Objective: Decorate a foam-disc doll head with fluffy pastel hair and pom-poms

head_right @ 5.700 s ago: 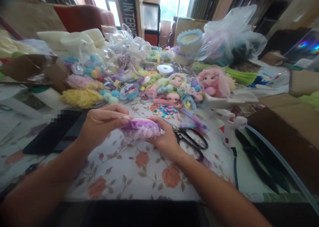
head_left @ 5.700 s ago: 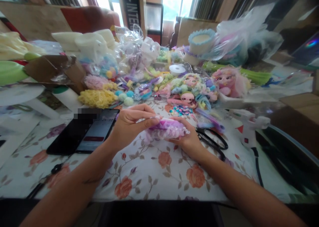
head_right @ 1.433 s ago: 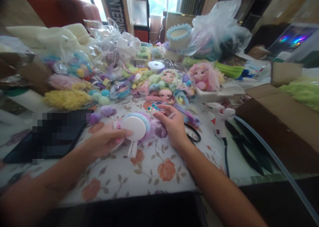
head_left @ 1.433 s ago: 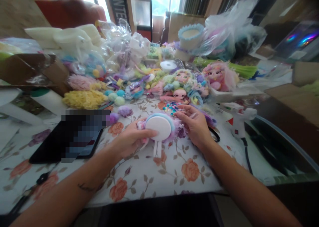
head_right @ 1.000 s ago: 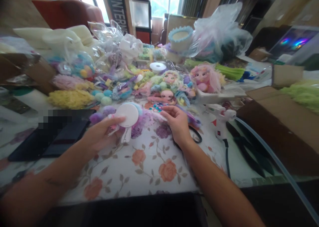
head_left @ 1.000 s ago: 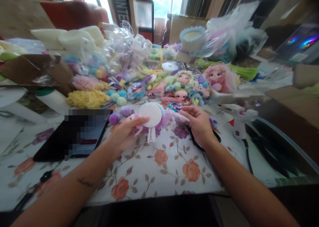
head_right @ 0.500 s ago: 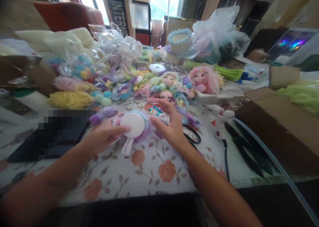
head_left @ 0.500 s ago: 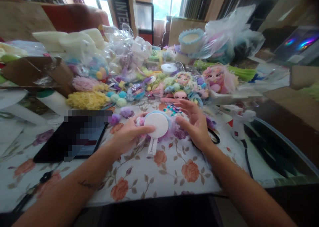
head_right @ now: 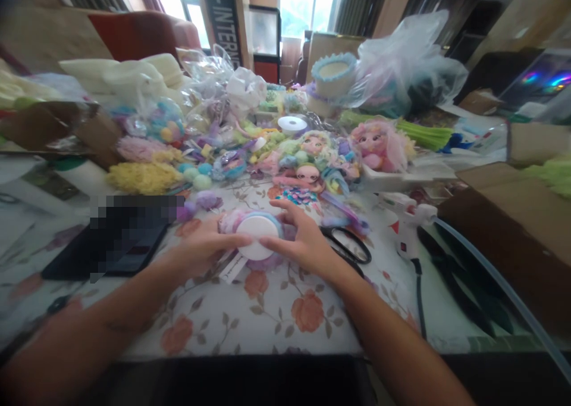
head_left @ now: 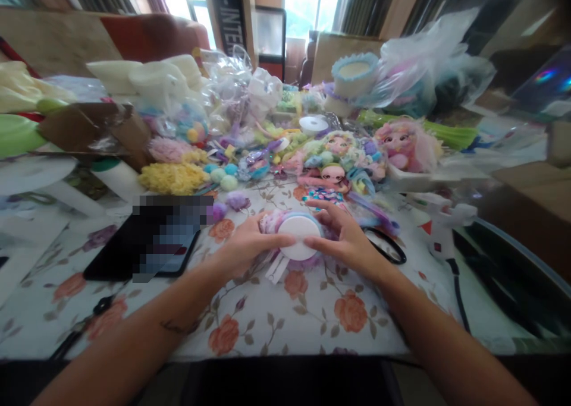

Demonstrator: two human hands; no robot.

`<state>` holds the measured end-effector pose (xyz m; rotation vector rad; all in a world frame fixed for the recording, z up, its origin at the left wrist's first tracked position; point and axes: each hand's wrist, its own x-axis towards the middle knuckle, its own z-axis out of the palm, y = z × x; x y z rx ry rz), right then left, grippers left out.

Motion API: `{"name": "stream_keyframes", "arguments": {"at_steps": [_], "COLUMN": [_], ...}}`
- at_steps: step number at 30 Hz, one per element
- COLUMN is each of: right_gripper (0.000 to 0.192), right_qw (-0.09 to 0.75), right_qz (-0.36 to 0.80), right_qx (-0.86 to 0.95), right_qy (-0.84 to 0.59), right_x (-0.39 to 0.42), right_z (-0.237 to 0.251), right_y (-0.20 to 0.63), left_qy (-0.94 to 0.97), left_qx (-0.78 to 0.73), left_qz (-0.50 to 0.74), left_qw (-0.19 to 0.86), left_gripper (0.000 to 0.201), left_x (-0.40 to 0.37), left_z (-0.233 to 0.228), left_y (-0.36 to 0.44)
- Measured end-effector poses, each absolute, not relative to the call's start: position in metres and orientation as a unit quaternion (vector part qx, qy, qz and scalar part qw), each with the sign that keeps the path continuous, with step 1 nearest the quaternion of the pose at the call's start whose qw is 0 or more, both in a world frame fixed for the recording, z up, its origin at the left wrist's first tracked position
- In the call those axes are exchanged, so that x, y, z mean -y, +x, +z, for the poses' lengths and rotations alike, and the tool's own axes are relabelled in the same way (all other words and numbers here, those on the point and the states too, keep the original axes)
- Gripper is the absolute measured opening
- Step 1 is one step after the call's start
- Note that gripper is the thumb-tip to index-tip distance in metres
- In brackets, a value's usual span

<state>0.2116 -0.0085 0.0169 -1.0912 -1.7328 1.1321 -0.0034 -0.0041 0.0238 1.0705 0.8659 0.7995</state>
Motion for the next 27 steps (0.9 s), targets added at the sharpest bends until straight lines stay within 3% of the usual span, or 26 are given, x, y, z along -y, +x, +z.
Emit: {"name": "stream_keyframes", "arguments": {"at_steps": [6,14,21,27], "right_gripper": [0.067,0.064,0.046,0.038], "right_qw": [0.399,0.427,0.523,0.600], "right_qz": [0.501,0.534,0.283,0.128], "right_qx": [0.625,0.575,0.635,0.466], "right_qy": [-0.447,-0.450,-0.493,-0.637], "right_x": [0.006,0.007,0.004,0.049], "right_z": [0.009,0.013,0.013,0.000], "right_y": [0.209,0.201,0.224,0.266], "left_qy": [0.474,0.464,0.332,0.241], "left_qx": [-0.308,-0.301,-0.384,-0.420], "left_qz": [0.345,0.316,0.432,0.480], "left_qw": [0.749,0.770,0.746,0.732], "left_gripper": [0.034,0.037,0.023,0.022], "left_x": [0.003,0.005,-0.004,-0.010], "left_z": [0.020,0.017,0.012,0.019], "left_y": [-0.003,-0.004,-0.004,-0.006]}}
